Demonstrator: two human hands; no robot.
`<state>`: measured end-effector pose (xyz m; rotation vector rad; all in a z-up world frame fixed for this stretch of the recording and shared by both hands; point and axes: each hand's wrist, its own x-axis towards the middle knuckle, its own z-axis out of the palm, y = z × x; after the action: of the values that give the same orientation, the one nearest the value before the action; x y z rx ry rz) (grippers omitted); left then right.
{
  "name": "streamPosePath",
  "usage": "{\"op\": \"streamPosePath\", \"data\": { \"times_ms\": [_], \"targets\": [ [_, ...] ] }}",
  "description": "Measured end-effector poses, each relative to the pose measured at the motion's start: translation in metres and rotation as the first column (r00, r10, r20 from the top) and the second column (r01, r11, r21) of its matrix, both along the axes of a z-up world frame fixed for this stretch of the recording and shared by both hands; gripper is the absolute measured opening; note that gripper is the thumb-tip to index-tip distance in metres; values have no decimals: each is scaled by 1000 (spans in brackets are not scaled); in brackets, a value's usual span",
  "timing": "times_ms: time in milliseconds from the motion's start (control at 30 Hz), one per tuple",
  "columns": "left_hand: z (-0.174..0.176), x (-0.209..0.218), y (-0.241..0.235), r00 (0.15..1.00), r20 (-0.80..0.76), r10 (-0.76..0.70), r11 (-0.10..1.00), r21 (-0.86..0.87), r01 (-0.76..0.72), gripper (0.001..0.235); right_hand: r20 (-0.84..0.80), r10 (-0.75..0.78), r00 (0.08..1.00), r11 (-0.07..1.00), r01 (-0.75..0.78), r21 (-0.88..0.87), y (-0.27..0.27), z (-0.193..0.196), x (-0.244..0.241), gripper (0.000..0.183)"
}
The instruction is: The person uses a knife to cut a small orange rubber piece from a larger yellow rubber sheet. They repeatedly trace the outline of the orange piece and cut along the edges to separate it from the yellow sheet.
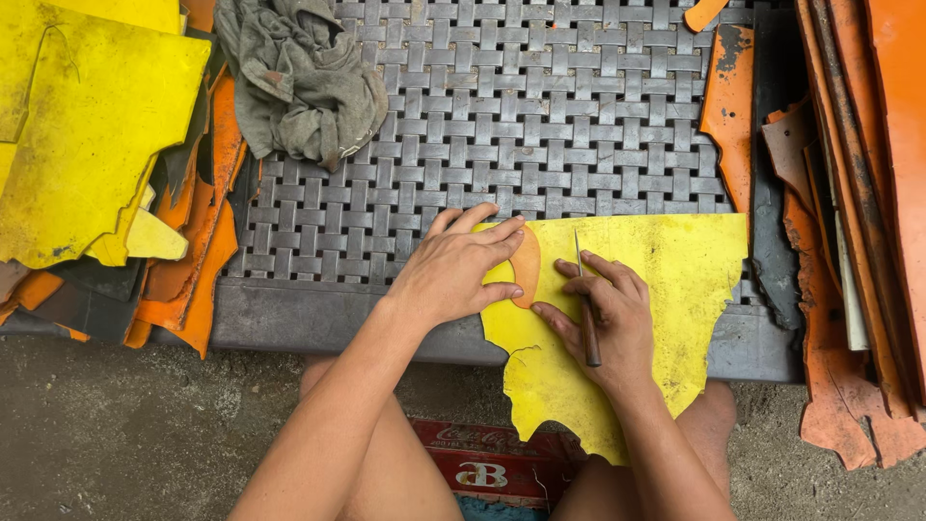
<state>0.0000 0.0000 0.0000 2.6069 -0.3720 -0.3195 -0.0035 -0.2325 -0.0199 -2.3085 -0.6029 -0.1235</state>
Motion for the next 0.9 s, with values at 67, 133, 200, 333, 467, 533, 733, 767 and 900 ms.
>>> {"op": "streamPosePath", "data": {
  "times_ms": [67,133,200,333,467,533,733,767,900],
  "targets": [
    [-2,-3,3,1000,10,5,1000,-8,-5,72,7,3,1000,1000,-3,9,0,2,0,41],
    [-5,-4,3,1000,18,11,1000,-13,-11,72,12,8,1000,1000,-8,14,0,4,0,41],
    [-8,-4,1,1000,25,14,1000,-14,-13,72,15,11,1000,1000,-11,17,0,5,1,42],
    [-11,-1,-2,998,58,-4,1000,-21,5,67,7,9,1000,1000,-9,27,0,5,2,41],
    [-11,3,-5,999,31,-3,1000,-16,4,67,0,-8,1000,999,7,49,0,2,0,33],
    [-10,3,-5,999,32,-2,1000,-10,2,67,6,-15,1000,998,15,60,0,1,1,29],
    [-12,-1,-7,999,46,18,1000,-17,-18,66,-6,-22,1000,998,22,62,-1,0,1,30],
    [-13,0,-8,998,53,21,1000,-15,-20,66,-4,-17,1000,998,18,60,-1,1,2,31],
    [-16,0,-8,997,66,37,999,-12,-37,66,-1,-24,1000,999,24,44,1,2,2,31]
  ]
}}
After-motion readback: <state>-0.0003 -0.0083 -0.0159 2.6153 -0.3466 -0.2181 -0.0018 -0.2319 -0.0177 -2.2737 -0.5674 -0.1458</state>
